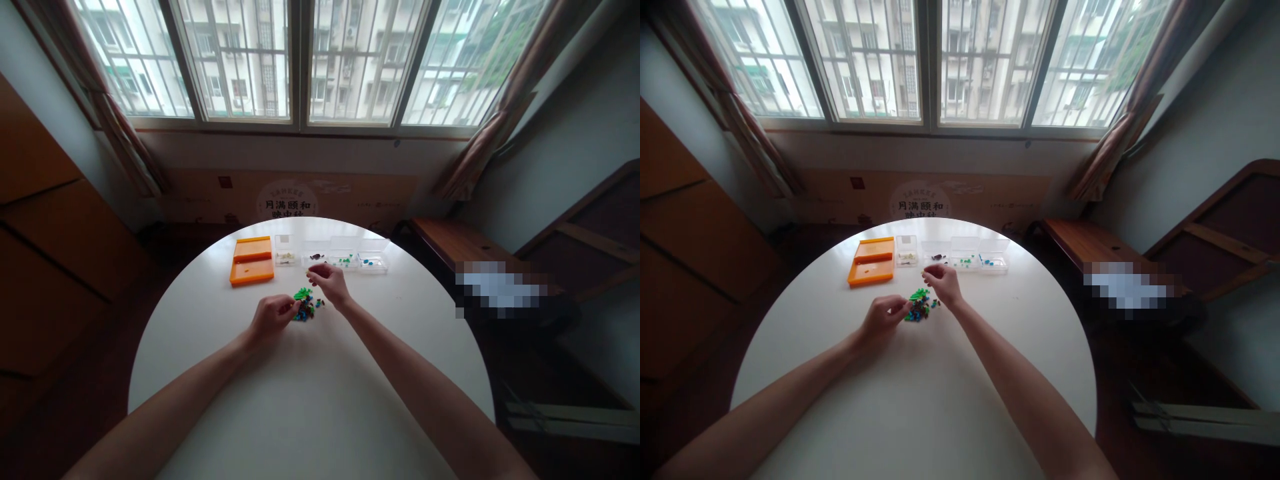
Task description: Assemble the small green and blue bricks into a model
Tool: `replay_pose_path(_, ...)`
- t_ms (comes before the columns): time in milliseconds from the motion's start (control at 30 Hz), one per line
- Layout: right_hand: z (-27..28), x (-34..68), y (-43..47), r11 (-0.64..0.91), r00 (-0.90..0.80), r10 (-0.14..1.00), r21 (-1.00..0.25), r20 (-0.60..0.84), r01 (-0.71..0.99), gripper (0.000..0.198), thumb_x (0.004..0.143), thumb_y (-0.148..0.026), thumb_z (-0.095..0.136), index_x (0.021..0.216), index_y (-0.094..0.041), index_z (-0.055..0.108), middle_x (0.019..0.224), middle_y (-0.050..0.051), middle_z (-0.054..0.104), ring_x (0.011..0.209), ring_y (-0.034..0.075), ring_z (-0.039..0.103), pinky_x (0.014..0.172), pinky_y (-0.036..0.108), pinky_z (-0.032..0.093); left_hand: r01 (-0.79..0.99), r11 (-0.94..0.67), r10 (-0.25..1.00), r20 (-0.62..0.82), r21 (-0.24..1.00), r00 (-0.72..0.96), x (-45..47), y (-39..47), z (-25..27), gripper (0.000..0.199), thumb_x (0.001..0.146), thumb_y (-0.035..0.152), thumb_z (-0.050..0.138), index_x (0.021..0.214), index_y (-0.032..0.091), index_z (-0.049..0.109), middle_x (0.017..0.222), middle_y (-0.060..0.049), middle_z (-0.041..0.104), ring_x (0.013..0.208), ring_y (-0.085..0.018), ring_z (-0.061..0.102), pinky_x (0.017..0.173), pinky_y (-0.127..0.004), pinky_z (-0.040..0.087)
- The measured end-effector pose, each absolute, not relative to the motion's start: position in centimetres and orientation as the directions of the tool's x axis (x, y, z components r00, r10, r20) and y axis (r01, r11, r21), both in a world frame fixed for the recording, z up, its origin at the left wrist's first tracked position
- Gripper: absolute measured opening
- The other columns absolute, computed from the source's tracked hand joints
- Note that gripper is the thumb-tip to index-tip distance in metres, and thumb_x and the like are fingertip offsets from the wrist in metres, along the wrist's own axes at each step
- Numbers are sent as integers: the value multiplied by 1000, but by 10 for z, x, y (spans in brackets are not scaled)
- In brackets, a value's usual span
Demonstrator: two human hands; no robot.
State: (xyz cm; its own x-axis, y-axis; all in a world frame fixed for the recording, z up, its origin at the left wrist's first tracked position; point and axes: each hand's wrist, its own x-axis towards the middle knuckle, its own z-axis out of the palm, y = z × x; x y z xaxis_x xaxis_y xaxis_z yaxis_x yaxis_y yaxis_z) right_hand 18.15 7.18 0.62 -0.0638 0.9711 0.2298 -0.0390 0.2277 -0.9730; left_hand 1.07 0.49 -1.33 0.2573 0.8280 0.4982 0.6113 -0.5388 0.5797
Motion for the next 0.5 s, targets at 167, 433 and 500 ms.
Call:
replay_pose_path(167,17,153,105,154,11,988,-986,155,65,22,63,-27,68,79,-12,65,60,4,65,51,13,58,44,23,46,612,-535,829,500,582,249,12,5,-13,33,85,32,50,60,12,59,51,2,48,48,-7,40,51,-18,32)
replay_pose_path(433,22,139,127,133,-2,991,-986,133,104,26,66,-18,64,91,-12,63,72,8,69,59,14,61,50,25,49,605,-538,832,487,587,267,13,4,-12,35,86,33,49,59,12,59,50,2,46,48,-7,37,50,-18,30)
replay_pose_path(500,18,148,125,140,-8,990,-984,140,107,24,68,-20,61,90,-13,64,74,8,69,60,15,62,49,25,48,606,-530,837,480,593,263,13,4,-13,36,86,33,49,58,12,59,50,2,46,47,-7,37,50,-18,30)
